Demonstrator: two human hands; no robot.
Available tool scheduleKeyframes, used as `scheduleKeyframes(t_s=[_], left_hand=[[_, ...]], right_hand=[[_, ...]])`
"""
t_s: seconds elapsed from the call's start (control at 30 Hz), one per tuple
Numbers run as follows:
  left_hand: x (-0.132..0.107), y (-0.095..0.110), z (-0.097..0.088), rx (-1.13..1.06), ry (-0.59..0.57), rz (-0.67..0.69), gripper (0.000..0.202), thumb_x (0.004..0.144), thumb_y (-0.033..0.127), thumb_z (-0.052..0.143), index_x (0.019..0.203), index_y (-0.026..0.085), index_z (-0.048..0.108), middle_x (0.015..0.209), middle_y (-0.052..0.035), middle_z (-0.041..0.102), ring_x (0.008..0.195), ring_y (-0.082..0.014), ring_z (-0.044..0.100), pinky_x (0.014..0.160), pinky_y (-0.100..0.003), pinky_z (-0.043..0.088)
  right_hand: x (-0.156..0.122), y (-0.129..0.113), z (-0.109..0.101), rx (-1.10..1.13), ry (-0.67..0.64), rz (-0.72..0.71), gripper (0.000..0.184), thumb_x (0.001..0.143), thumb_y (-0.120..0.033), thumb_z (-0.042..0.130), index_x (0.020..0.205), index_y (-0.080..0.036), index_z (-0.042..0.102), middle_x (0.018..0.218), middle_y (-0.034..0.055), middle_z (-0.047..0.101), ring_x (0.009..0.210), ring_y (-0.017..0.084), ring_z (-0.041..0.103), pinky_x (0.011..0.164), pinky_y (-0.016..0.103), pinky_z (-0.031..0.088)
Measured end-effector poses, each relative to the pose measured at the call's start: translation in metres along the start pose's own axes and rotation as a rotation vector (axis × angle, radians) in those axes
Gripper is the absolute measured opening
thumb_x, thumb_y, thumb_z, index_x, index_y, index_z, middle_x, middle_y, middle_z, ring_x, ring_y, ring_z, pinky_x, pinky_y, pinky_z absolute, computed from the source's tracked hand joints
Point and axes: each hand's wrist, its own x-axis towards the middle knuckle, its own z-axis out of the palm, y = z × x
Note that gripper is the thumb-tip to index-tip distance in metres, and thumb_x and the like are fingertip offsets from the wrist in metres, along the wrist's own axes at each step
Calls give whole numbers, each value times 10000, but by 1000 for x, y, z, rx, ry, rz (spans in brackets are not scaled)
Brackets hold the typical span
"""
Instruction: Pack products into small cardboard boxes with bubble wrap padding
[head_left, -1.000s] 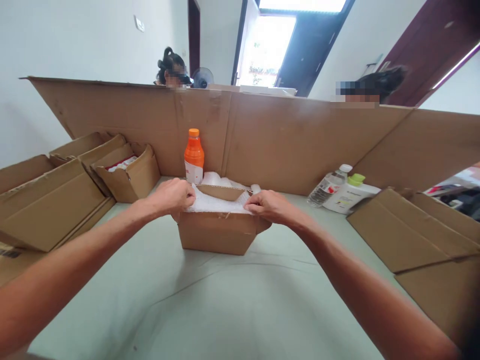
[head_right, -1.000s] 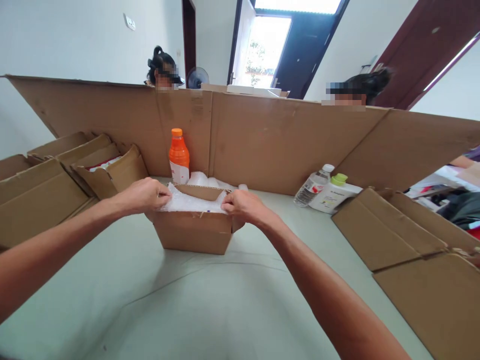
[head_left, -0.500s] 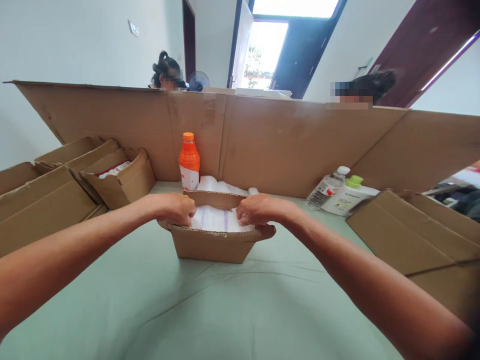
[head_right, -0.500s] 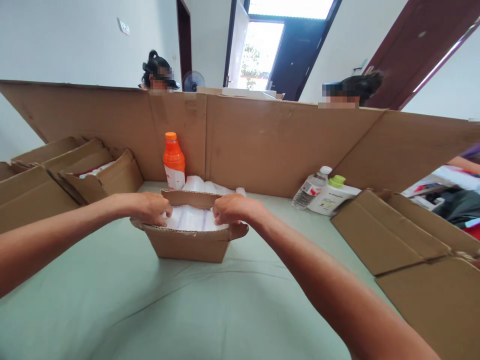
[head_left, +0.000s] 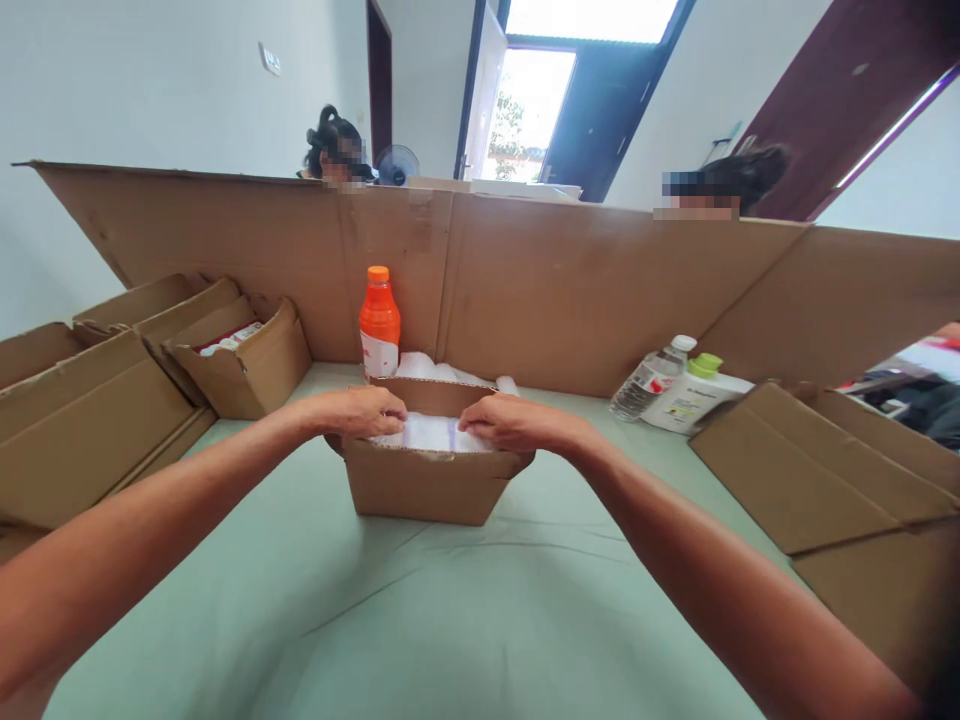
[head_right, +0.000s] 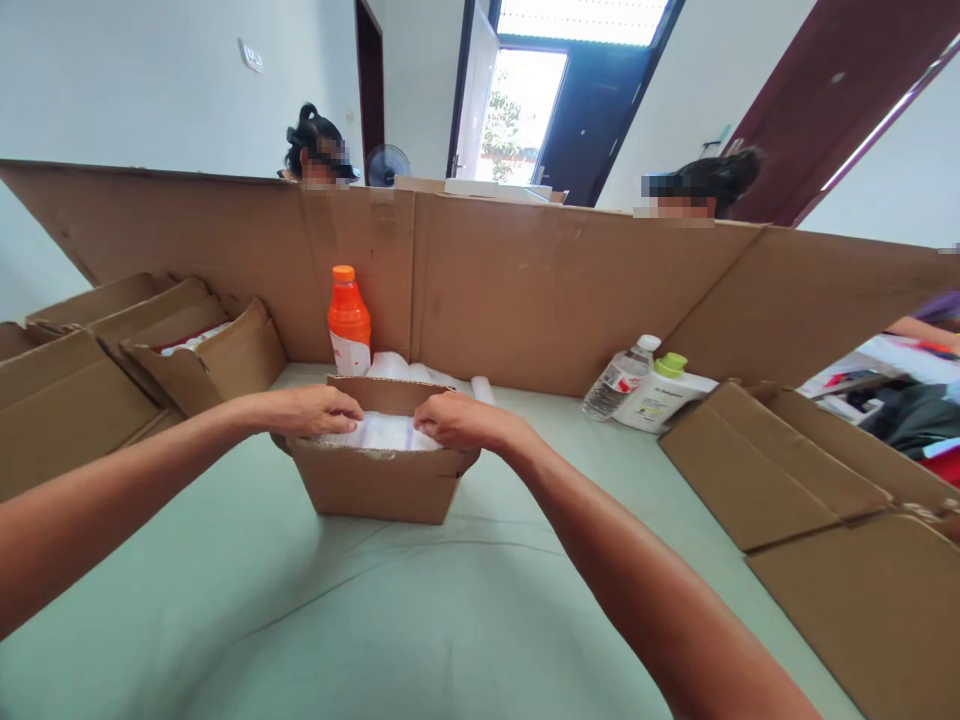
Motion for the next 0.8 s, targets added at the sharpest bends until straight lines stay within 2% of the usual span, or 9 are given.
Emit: scheduleKeyframes(t_s=[0.07, 0.13, 0.2, 0.27, 0.37, 0.43, 0.63, 0.7, 0.8], left_hand=[[-20, 2, -1, -50, 201, 30, 358, 835, 352, 502, 1065, 230, 747, 1040, -57, 763, 912, -234, 689, 789, -317, 528], [-52, -3, 7, -102, 524, 57, 381, 866, 396, 498, 1131, 239, 722, 1172, -65, 734, 1043, -252, 667, 879, -350, 534], [-87, -16, 29, -140, 810, 7, 341, 875, 437, 541, 1102, 257, 721, 1179, -64, 723, 1070, -258, 661, 940, -380, 533], [-113, -36, 64, -228, 967, -175, 330, 870, 452, 580, 1098, 249, 704, 1114, -63, 726, 1009, -249, 679, 951, -410, 541], [-123, -62, 117, -514, 912, -345, 600, 795, 527, 664, 1289, 194, 595, 1254, -138, 678, 1069, -281, 684, 907, -443, 582], [-110, -68, 137, -659, 817, -329, 743, 757, 522, 706, 1388, 184, 507, 1381, -175, 607, 1207, -307, 635, 936, -447, 580], [-53, -42, 130, -789, 698, -277, 532, 703, 499, 706, 1102, 156, 627, 1118, -118, 718, 1027, -289, 697, 855, -416, 598], [-42, -29, 134, -812, 681, -276, 548, 676, 479, 724, 1107, 154, 632, 1084, -106, 726, 930, -267, 709, 804, -395, 603], [-34, -6, 151, -862, 516, -159, 547, 698, 429, 733, 1167, 162, 644, 1117, -105, 726, 915, -249, 708, 811, -376, 596]], right_hand=[[-23, 10, 2, 119, 116, 18, 252, 902, -212, 533, 951, -252, 777, 932, -4, 780, 799, 158, 680, 705, 242, 470], [-61, 24, 11, 238, 340, 109, 303, 956, -342, 484, 1031, -246, 761, 1046, 28, 774, 918, 199, 691, 779, 286, 503], [-102, 39, 35, 305, 490, 255, 336, 944, -446, 498, 988, -246, 764, 1021, 53, 779, 924, 231, 701, 751, 314, 532], [-133, 52, 73, 381, 530, 389, 337, 893, -499, 551, 976, -248, 759, 988, 77, 785, 876, 255, 717, 679, 335, 557], [-143, 57, 129, 511, 505, 432, 463, 833, -498, 630, 1213, -237, 676, 1200, 122, 737, 952, 275, 723, 700, 367, 588], [-125, 48, 150, 570, 484, 406, 580, 814, -502, 656, 1320, -226, 593, 1306, 142, 681, 1052, 288, 700, 750, 386, 589], [-63, 16, 144, 551, 411, 462, 407, 815, -462, 590, 1083, -158, 627, 836, 67, 723, 649, 216, 638, 637, 367, 526], [-81, 17, 148, 525, 461, 527, 387, 828, -485, 570, 1039, -165, 629, 773, 53, 705, 627, 218, 631, 622, 361, 518], [-153, 23, 171, 449, 544, 667, 433, 817, -600, 590, 949, -192, 647, 804, 84, 727, 685, 269, 677, 651, 397, 546]])
